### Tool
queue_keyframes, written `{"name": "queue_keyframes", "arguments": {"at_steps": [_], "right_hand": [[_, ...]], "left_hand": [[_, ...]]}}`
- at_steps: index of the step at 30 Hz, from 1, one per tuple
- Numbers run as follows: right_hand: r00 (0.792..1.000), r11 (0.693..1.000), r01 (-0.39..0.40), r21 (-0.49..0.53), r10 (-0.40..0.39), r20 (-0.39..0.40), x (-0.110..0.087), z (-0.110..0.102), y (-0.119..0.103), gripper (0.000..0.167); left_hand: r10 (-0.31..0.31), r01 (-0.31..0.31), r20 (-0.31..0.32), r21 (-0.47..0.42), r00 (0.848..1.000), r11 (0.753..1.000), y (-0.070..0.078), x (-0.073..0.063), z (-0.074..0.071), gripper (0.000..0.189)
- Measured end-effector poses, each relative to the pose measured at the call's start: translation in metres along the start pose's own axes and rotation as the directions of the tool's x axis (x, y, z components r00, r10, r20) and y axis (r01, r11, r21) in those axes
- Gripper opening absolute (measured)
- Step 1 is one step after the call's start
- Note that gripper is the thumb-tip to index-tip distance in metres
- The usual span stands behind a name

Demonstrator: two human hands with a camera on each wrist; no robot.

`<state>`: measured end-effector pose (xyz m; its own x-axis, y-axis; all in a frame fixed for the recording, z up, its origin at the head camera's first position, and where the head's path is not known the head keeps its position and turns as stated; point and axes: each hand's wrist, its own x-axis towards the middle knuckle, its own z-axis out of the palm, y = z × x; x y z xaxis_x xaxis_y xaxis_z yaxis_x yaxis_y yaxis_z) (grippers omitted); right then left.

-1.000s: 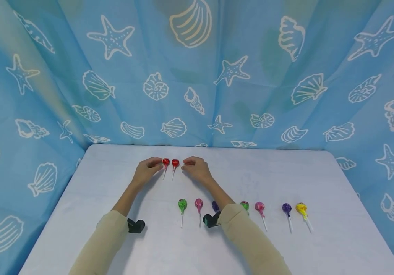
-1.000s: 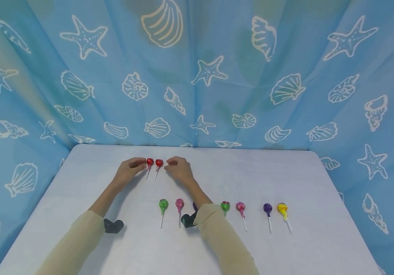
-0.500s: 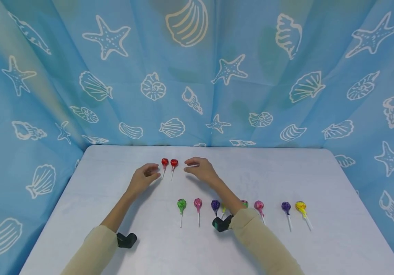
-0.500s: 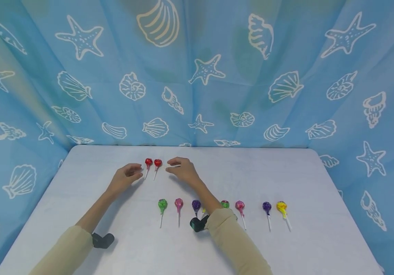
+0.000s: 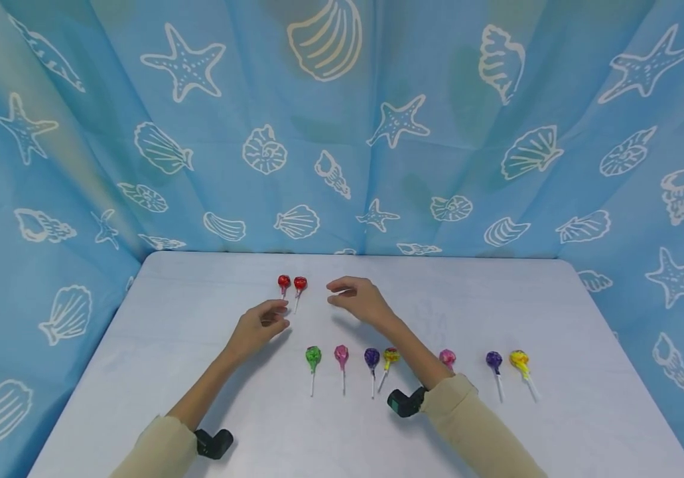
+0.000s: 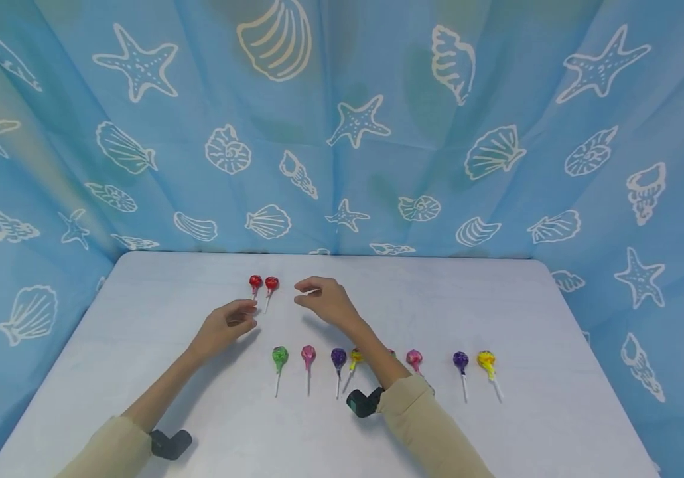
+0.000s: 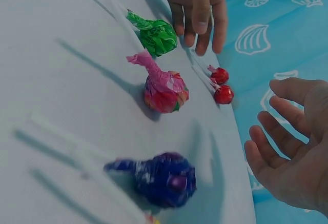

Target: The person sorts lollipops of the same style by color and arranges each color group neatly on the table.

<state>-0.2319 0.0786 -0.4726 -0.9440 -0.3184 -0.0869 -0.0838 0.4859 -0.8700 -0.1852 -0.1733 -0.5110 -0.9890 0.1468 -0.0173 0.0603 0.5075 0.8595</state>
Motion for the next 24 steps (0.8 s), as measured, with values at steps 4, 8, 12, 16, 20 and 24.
{"name": "queue_keyframes", "arguments": {"at_steps": [4,8,12,16,20,24], "right_hand": [[1.0,1.0,0.01,0.002,-0.01,-0.008,-0.011,-0.006,0.003,0.03],[1.0,1.0,0.024,0.004,-0.024,-0.007,-0.027,-0.016,0.005,0.031],[0.999,0.999,0.049,0.003,-0.049,-0.004,-0.043,-0.027,0.01,0.031],[0.996,0.997,0.082,0.005,-0.082,-0.018,-0.057,-0.038,0.019,0.031],[0.993,0.994,0.103,-0.037,-0.105,-0.055,-0.07,-0.049,0.026,0.031],[0.99,0.993,0.092,-0.073,-0.099,-0.102,-0.084,-0.062,0.031,0.032]], "left_hand": [[0.024,-0.024,0.008,-0.001,1.0,1.0,0.004,-0.008,0.003,0.041],[0.046,-0.045,0.035,-0.029,0.998,0.999,0.009,-0.017,0.007,0.04],[0.075,-0.071,0.069,-0.063,0.995,0.995,0.013,-0.023,0.013,0.038],[0.095,-0.088,0.099,-0.072,0.991,0.993,0.019,-0.028,0.019,0.036],[0.107,-0.104,0.128,-0.034,0.986,0.994,0.021,-0.032,0.027,0.034],[0.131,-0.13,0.155,-0.011,0.979,0.991,0.022,-0.033,0.035,0.032]]}}
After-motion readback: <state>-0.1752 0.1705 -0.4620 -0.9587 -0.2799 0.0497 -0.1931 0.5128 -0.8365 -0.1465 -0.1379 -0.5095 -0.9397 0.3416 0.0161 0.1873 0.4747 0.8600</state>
